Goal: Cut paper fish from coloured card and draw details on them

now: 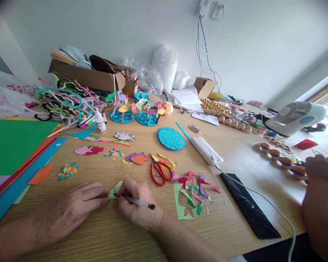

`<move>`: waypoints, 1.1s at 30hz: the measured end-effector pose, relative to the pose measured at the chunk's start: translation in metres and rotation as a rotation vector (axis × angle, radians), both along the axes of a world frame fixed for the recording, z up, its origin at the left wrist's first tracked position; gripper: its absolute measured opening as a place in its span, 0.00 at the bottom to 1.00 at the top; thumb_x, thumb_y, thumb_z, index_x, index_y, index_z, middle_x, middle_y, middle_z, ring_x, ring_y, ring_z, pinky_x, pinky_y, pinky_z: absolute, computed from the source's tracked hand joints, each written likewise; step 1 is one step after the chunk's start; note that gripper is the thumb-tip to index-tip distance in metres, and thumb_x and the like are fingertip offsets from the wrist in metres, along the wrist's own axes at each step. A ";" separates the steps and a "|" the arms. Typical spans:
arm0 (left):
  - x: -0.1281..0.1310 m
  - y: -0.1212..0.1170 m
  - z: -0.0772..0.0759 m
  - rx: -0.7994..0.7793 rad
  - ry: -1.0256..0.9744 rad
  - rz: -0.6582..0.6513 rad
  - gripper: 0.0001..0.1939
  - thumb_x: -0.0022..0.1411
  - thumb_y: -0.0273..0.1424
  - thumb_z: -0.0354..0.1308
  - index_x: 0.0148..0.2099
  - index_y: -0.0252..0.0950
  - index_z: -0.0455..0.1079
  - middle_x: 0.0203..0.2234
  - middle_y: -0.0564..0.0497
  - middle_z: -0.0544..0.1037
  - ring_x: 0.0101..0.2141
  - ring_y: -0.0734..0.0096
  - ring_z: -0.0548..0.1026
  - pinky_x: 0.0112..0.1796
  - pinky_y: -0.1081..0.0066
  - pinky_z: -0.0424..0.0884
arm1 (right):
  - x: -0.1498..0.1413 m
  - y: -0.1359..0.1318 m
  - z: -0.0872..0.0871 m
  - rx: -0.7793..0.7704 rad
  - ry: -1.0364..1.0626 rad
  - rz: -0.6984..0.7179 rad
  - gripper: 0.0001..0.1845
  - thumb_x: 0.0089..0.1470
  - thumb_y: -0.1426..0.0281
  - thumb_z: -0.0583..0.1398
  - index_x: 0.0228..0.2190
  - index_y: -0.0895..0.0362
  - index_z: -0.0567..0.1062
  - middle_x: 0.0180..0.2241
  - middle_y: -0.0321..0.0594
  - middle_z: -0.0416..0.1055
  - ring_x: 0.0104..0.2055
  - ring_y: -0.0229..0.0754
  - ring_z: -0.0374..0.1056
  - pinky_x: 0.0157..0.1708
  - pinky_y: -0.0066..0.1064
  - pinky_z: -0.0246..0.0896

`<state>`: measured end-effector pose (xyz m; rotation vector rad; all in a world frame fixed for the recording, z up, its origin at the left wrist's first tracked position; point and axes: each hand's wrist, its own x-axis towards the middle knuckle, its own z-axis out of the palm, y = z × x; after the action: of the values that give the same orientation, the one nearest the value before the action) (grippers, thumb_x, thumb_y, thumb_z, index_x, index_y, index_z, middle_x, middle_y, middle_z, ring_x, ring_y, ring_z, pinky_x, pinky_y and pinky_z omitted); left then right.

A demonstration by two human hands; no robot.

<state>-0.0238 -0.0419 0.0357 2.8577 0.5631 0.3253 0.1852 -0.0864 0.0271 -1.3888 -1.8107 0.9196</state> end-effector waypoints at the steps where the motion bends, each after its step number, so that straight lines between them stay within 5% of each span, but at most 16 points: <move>1: 0.000 0.000 0.000 -0.011 0.006 -0.001 0.24 0.56 0.13 0.44 0.47 0.40 0.70 0.42 0.52 0.75 0.44 0.65 0.71 0.45 0.66 0.70 | 0.000 0.000 0.000 0.000 0.004 -0.001 0.07 0.41 0.79 0.53 0.24 0.56 0.66 0.18 0.28 0.58 0.19 0.31 0.53 0.20 0.22 0.47; 33: 0.001 -0.002 0.002 -0.041 0.013 -0.006 0.22 0.58 0.15 0.45 0.48 0.39 0.70 0.40 0.51 0.75 0.42 0.66 0.71 0.44 0.68 0.69 | -0.002 0.001 -0.003 0.040 -0.051 -0.003 0.06 0.40 0.79 0.53 0.23 0.56 0.65 0.18 0.29 0.58 0.19 0.31 0.53 0.21 0.22 0.48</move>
<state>-0.0232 -0.0436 0.0379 2.8233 0.5566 0.2903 0.1832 -0.0849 0.0242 -1.4011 -1.8542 0.8485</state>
